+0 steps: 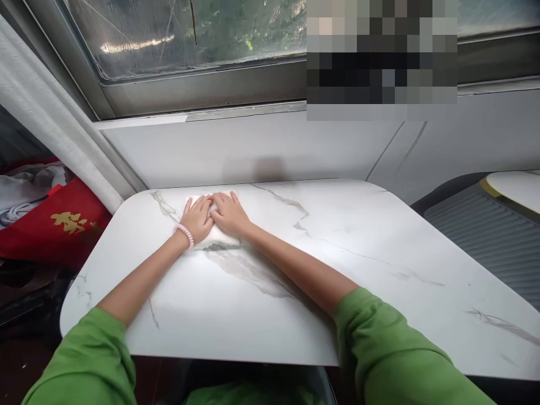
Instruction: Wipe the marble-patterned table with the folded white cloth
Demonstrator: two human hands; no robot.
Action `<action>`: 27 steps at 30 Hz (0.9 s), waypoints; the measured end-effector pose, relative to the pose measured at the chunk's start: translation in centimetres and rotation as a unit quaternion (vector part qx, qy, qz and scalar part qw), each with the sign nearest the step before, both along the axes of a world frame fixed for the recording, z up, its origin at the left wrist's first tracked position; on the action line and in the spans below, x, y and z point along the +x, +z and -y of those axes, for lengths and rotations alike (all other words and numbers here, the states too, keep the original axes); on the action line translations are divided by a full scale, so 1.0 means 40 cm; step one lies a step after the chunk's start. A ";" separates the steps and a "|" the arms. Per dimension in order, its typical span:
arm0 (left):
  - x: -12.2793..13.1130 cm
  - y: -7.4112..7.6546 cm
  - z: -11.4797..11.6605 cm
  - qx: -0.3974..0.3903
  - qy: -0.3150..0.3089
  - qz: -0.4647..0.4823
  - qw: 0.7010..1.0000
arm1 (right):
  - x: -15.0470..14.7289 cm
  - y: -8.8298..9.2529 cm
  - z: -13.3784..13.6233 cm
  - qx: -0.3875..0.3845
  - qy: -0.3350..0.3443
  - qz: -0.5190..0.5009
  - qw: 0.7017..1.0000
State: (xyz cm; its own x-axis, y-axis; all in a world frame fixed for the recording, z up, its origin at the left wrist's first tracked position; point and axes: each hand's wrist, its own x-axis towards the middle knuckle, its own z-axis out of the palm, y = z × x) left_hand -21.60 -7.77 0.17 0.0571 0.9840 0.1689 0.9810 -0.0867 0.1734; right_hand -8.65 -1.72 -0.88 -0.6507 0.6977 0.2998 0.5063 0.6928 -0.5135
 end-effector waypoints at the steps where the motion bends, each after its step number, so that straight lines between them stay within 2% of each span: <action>1: 0.004 0.000 -0.039 -0.002 0.002 -0.003 1.000 | 0.001 -0.003 -0.035 0.003 -0.008 -0.004 1.000; 4: 0.016 0.000 -0.129 -0.012 0.003 -0.019 1.000 | 0.006 -0.008 -0.118 0.015 -0.033 -0.005 0.999; 6: 0.022 0.000 -0.164 -0.017 0.002 -0.031 0.999 | 0.010 -0.009 -0.148 0.022 -0.043 -0.001 0.999; 9: 0.024 -0.002 -0.180 -0.020 0.000 -0.042 0.999 | 0.013 -0.009 -0.160 0.032 -0.050 0.009 0.998; 13: 0.030 -0.007 -0.157 -0.021 0.002 -0.051 0.998 | 0.021 -0.006 -0.136 0.035 -0.053 0.029 0.998; 16: 0.045 -0.013 -0.119 -0.016 -0.003 -0.063 0.998 | 0.040 -0.004 -0.096 0.023 -0.051 0.046 0.997; 19: 0.070 -0.017 -0.056 -0.015 -0.027 -0.092 0.995 | 0.076 -0.002 -0.029 0.019 -0.048 0.063 0.997; 24: 0.139 -0.016 0.101 -0.016 -0.096 -0.125 0.987 | 0.169 -0.002 0.129 0.032 -0.045 0.085 0.995; 27: 0.200 -0.022 0.200 -0.012 -0.106 -0.119 0.987 | 0.238 -0.003 0.223 0.043 -0.024 0.084 0.995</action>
State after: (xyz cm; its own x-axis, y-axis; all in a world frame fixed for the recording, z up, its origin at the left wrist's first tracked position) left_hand -13.59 -15.77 -0.71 0.2964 0.9495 0.1034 0.9548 -0.2921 -0.0545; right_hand 0.86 -10.63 -1.01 -0.6629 0.7059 0.2497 0.6143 0.7033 -0.3577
